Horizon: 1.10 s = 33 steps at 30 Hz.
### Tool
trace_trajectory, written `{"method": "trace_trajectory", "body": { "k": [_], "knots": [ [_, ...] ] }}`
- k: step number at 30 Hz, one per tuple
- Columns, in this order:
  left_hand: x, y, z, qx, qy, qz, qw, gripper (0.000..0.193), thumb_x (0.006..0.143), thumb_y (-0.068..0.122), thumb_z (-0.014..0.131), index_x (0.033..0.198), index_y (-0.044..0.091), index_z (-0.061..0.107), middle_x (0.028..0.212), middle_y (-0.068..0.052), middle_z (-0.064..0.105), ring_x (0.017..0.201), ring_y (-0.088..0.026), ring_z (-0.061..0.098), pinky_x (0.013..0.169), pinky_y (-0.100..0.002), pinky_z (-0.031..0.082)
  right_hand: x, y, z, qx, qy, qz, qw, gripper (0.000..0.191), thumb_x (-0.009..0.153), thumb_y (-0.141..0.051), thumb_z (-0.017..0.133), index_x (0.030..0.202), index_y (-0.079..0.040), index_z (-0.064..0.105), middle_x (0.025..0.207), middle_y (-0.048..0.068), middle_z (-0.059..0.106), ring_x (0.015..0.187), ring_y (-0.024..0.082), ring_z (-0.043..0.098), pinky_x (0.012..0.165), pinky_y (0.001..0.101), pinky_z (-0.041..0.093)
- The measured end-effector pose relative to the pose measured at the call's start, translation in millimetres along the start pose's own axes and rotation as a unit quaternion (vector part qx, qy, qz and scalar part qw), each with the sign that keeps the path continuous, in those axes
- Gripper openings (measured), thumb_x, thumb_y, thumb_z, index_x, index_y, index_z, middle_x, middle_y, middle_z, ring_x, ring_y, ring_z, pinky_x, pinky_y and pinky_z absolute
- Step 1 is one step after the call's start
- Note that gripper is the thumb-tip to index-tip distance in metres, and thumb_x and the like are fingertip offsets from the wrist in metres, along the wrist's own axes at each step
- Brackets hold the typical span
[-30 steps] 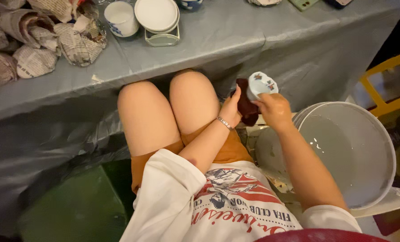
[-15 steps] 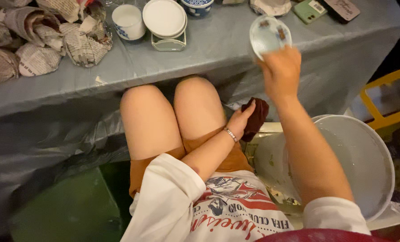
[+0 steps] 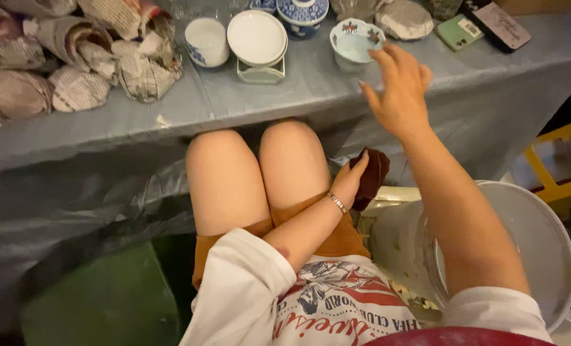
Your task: The person sits on the floor and unwraps newspaper from ceramic cups and bowls, rinses the pottery in a bucket of water, wipes items with a cloth, and wraps the pottery back in newspaper, placing wrapped pieces on the table.
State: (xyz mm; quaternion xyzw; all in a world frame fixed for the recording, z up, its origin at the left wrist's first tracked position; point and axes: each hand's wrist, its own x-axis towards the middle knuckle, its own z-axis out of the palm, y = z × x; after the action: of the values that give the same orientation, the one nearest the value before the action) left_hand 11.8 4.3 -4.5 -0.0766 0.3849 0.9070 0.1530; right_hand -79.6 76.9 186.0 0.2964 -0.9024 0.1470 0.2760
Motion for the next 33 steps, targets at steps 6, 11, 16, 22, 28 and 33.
{"method": "trace_trajectory", "body": {
  "k": [6, 11, 16, 22, 28, 33],
  "knots": [
    [-11, 43, 19, -0.128, -0.011, 0.082, 0.988, 0.046, 0.101, 0.042, 0.062, 0.120, 0.001, 0.065, 0.109, -0.008, 0.072, 0.093, -0.020, 0.069, 0.081, -0.036, 0.056, -97, -6, -33, 0.327, -0.059, 0.072, 0.940, 0.104, 0.076, -0.020, 0.087, 0.157, 0.002, 0.025, 0.157, 0.019, 0.034, 0.148, 0.028, 0.032, 0.121, 0.0465, 0.027],
    [-14, 93, 39, -0.120, -0.084, 0.102, 0.984, 0.038, 0.106, 0.036, 0.063, 0.123, 0.001, 0.066, 0.113, -0.004, 0.070, 0.100, -0.015, 0.065, 0.089, -0.033, 0.053, -129, -12, -30, 0.486, -0.174, 0.232, 0.824, 0.082, 0.081, -0.014, 0.079, 0.151, -0.001, 0.038, 0.137, 0.011, 0.056, 0.122, 0.018, 0.056, 0.100, 0.0361, 0.047],
    [-40, 154, 31, 0.038, -0.079, 0.153, 0.984, 0.039, 0.102, 0.031, 0.066, 0.124, 0.000, 0.067, 0.116, -0.005, 0.072, 0.104, -0.015, 0.067, 0.092, -0.031, 0.054, -93, -18, -32, 0.419, -0.211, 0.325, 0.821, 0.039, 0.091, -0.010, 0.073, 0.129, -0.002, 0.064, 0.113, 0.005, 0.074, 0.101, 0.012, 0.068, 0.089, 0.0297, 0.055],
    [-68, 226, -13, 0.224, 0.062, 0.244, 0.941, 0.027, 0.104, 0.025, 0.066, 0.110, 0.001, 0.074, 0.097, -0.004, 0.071, 0.090, -0.011, 0.063, 0.080, -0.025, 0.050, -19, -18, -47, 0.489, -0.113, 0.263, 0.824, 0.035, 0.090, -0.003, 0.067, 0.125, -0.003, 0.066, 0.114, 0.003, 0.072, 0.104, 0.010, 0.066, 0.092, 0.0280, 0.054],
    [-77, 249, -36, 0.239, 0.100, 0.255, 0.932, 0.025, 0.105, 0.025, 0.058, 0.100, 0.003, 0.069, 0.086, -0.002, 0.072, 0.082, -0.009, 0.071, 0.072, -0.024, 0.053, 20, 44, -87, 0.278, 0.034, 0.203, 0.938, 0.028, 0.094, 0.003, 0.058, 0.117, -0.002, 0.073, 0.112, 0.007, 0.073, 0.102, 0.016, 0.069, 0.093, 0.0308, 0.056],
    [-67, 273, -24, 0.248, 0.076, 0.279, 0.925, 0.023, 0.106, 0.024, 0.059, 0.103, 0.003, 0.069, 0.086, -0.002, 0.072, 0.082, -0.009, 0.069, 0.073, -0.024, 0.055, 52, 83, -65, 0.098, -0.033, 0.209, 0.972, 0.031, 0.094, -0.008, 0.062, 0.123, -0.008, 0.074, 0.109, 0.016, 0.073, 0.092, 0.026, 0.071, 0.082, 0.0348, 0.056]
  ]
}}
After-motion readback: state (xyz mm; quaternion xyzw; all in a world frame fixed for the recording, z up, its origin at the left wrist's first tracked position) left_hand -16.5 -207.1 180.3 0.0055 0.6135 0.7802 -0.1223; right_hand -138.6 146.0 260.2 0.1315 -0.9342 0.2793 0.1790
